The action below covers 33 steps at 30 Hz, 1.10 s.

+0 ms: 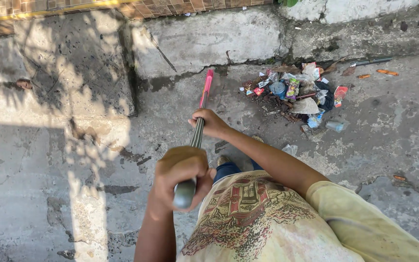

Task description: Sweeping a pile of trash on a concrete surface using a broom attached to a long pole.

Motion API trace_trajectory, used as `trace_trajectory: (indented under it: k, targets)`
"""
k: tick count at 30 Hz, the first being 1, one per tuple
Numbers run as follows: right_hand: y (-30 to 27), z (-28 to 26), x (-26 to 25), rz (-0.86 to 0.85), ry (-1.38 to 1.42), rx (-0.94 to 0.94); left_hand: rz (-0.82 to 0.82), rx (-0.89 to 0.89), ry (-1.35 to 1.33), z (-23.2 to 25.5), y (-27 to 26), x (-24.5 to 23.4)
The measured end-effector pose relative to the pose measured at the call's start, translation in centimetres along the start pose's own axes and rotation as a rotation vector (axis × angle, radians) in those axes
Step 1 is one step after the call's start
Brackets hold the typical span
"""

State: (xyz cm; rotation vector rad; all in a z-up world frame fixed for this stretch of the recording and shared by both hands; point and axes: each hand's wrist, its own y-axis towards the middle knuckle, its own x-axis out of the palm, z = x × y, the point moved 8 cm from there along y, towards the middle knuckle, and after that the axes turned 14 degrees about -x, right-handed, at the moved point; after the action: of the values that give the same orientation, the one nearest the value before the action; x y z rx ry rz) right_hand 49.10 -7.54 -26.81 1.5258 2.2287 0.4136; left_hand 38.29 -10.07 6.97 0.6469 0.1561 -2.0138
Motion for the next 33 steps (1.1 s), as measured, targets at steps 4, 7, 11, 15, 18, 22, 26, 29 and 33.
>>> trace_trajectory:
  k: [4,7,11,15,18,22,26,29,33]
  targets:
    - [-2.9,8.0,-1.6,-0.021,0.025,0.130,-0.021,-0.068,-0.013,-5.4,1.9,3.0]
    - [-5.1,6.7,-5.8,0.127,-0.005,0.073,-0.009,-0.124,-0.184,-6.7,2.9,3.4]
    - [-8.4,4.6,-10.2,0.012,-0.109,0.241,-0.014,-0.053,-0.404,-5.1,3.5,4.4]
    - [-10.0,2.4,-12.5,-0.008,-0.200,0.269,-0.032,-0.002,-0.416,-1.4,3.8,4.9]
    - [-8.3,-2.6,-13.5,0.150,-0.240,-0.030,0.023,-0.032,-0.297,3.2,3.8,3.9]
    - [-6.1,-4.4,-13.5,0.163,-0.206,-0.060,0.026,0.067,-0.196,7.4,5.5,2.9]
    - [-4.5,-2.2,-13.3,0.123,-0.138,0.046,0.020,0.080,-0.208,5.1,6.1,4.0]
    - [-4.8,2.7,-13.7,0.179,-0.065,0.124,-0.028,0.097,-0.245,0.3,7.9,5.9]
    - [-7.2,7.3,-16.3,0.207,-0.130,0.256,-0.114,0.033,-0.330,-4.4,9.6,8.1]
